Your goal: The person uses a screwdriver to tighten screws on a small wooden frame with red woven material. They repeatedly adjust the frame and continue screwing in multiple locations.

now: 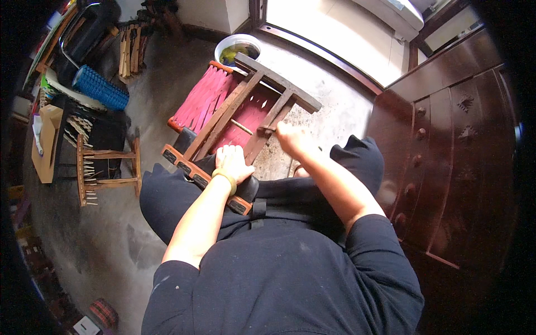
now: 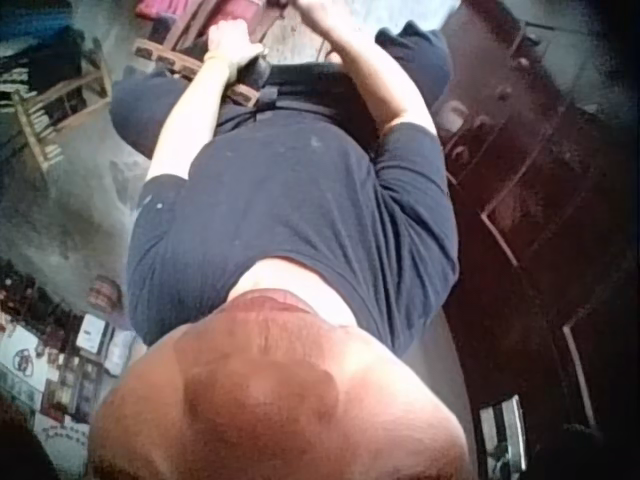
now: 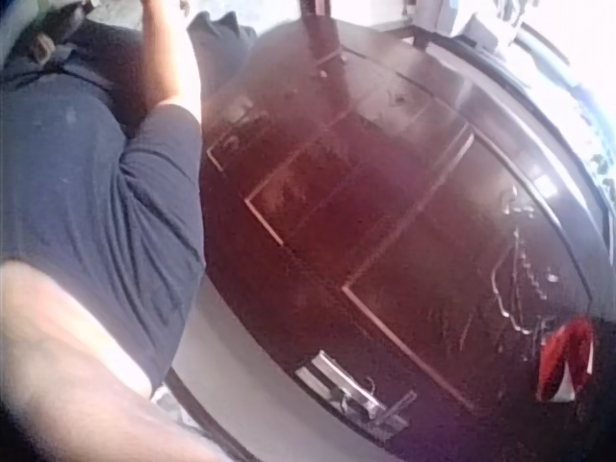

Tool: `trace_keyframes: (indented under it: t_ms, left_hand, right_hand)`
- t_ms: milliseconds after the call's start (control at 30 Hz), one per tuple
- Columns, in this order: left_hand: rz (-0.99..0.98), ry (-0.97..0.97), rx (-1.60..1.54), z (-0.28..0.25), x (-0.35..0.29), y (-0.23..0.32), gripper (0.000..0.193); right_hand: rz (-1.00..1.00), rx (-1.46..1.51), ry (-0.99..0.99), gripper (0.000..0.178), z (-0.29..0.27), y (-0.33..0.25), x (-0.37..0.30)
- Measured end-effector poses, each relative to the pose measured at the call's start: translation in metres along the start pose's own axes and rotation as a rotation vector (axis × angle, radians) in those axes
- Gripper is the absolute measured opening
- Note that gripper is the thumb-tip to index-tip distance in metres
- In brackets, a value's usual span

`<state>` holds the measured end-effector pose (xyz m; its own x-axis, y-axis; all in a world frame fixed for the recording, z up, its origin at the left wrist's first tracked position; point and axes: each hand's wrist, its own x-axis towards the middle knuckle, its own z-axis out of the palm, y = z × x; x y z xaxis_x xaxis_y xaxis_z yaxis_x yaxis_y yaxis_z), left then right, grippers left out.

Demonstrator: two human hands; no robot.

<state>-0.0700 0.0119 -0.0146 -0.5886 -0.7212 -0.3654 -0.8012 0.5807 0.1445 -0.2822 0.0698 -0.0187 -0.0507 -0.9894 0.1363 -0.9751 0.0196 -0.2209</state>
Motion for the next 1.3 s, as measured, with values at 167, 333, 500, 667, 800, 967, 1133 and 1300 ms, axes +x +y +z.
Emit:
trace_keyframes:
  t_ms: [167, 333, 500, 667, 800, 967, 1133, 1300]
  left_hand:
    - [0.013, 0.036, 0.007, 0.003, 0.002, 0.0, 0.059]
    - [0.01, 0.032, -0.013, 0.005, 0.001, -0.001, 0.057]
    - [-0.003, 0.01, -0.006, 0.003, 0.002, -0.005, 0.057]
    - [0.04, 0.062, -0.036, 0.005, 0.005, 0.002, 0.058]
    - [0.019, 0.039, -0.024, 0.004, 0.006, -0.002, 0.061]
    - [0.002, 0.008, -0.008, 0.004, 0.003, -0.004, 0.059]
    - [-0.018, -0.07, -0.017, -0.003, 0.003, -0.004, 0.058]
    - [0.025, 0.002, -0.027, -0.001, 0.005, 0.001, 0.058]
  right_hand:
    - [0.378, -0.16, -0.024, 0.016, -0.033, 0.052, 0.033]
    - [0.258, -0.154, 0.026, 0.015, -0.023, 0.025, 0.018]
    - [0.002, -0.02, -0.068, 0.01, 0.001, -0.026, 0.001]
    - [0.388, -0.182, -0.043, 0.017, -0.019, 0.058, 0.037]
    - [0.364, -0.205, 0.06, 0.025, -0.019, 0.055, 0.039]
    - [0.042, -0.034, 0.037, 0.009, 0.006, 0.001, 0.009]
    - [0.02, -0.037, 0.002, 0.01, -0.003, 0.004, 0.015]
    - [0.38, -0.285, 0.108, 0.02, -0.005, 0.066, 0.047]
